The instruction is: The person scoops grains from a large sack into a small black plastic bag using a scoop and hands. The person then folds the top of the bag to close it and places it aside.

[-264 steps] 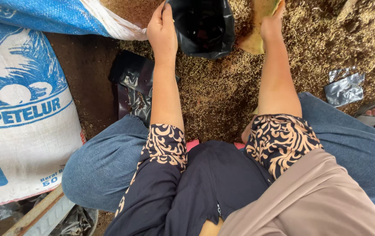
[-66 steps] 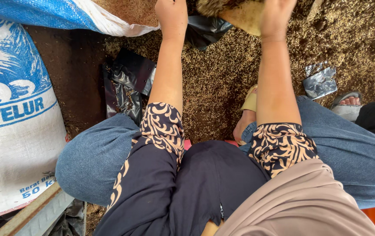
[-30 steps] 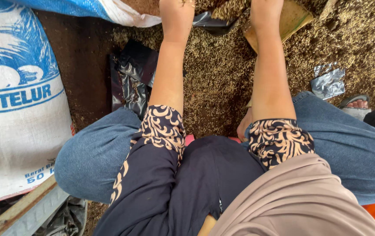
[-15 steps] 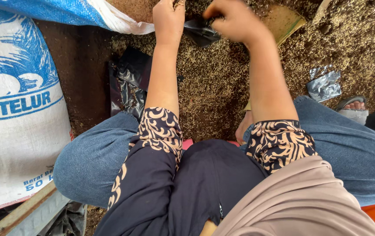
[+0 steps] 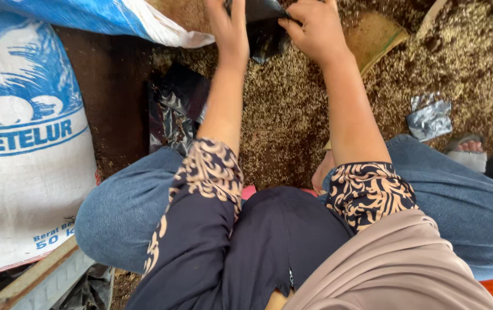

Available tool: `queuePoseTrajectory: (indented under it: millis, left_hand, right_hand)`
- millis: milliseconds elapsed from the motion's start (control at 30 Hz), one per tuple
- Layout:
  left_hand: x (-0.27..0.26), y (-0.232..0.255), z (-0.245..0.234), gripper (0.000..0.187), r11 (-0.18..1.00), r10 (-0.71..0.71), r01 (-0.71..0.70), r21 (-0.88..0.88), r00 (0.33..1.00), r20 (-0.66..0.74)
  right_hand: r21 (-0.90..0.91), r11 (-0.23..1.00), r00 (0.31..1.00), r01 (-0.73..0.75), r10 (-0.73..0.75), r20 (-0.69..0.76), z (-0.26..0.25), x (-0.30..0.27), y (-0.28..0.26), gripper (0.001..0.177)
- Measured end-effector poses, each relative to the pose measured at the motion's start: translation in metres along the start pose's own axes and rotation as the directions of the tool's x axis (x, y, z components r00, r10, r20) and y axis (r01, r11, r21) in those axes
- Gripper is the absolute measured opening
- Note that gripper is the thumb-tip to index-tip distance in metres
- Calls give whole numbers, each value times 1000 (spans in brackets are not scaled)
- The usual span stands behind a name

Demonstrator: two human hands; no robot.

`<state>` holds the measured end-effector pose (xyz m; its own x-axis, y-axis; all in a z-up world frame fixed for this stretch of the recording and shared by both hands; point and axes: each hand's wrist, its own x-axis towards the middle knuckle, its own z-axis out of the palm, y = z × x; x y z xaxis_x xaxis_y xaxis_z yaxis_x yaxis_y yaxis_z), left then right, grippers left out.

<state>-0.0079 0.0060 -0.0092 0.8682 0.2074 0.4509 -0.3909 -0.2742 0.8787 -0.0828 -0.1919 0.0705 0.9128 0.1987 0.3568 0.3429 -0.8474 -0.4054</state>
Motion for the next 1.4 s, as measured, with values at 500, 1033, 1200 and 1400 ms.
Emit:
queuePoseTrajectory:
  millis: [500, 1033, 1200, 1400]
  left_hand:
    - [-80, -26, 7, 45, 696, -606, 702, -152, 687, 400]
    - [-66, -37, 5, 19, 861, -497, 418, 290, 813, 305]
    - [-68, -35, 11, 22, 832, -539, 457, 314, 798, 268]
    - [-62, -13, -7, 35, 667, -686, 731, 140, 531, 496]
  right_hand:
    - [68, 998, 996, -8, 15, -92, 6, 20, -18, 23]
    - [469, 632, 781, -617, 564, 267, 5, -3, 23, 43]
    - [351, 445, 566, -824, 634, 527, 18, -4, 24, 73]
    - [659, 68, 536, -749, 647, 542, 54, -4, 37, 84]
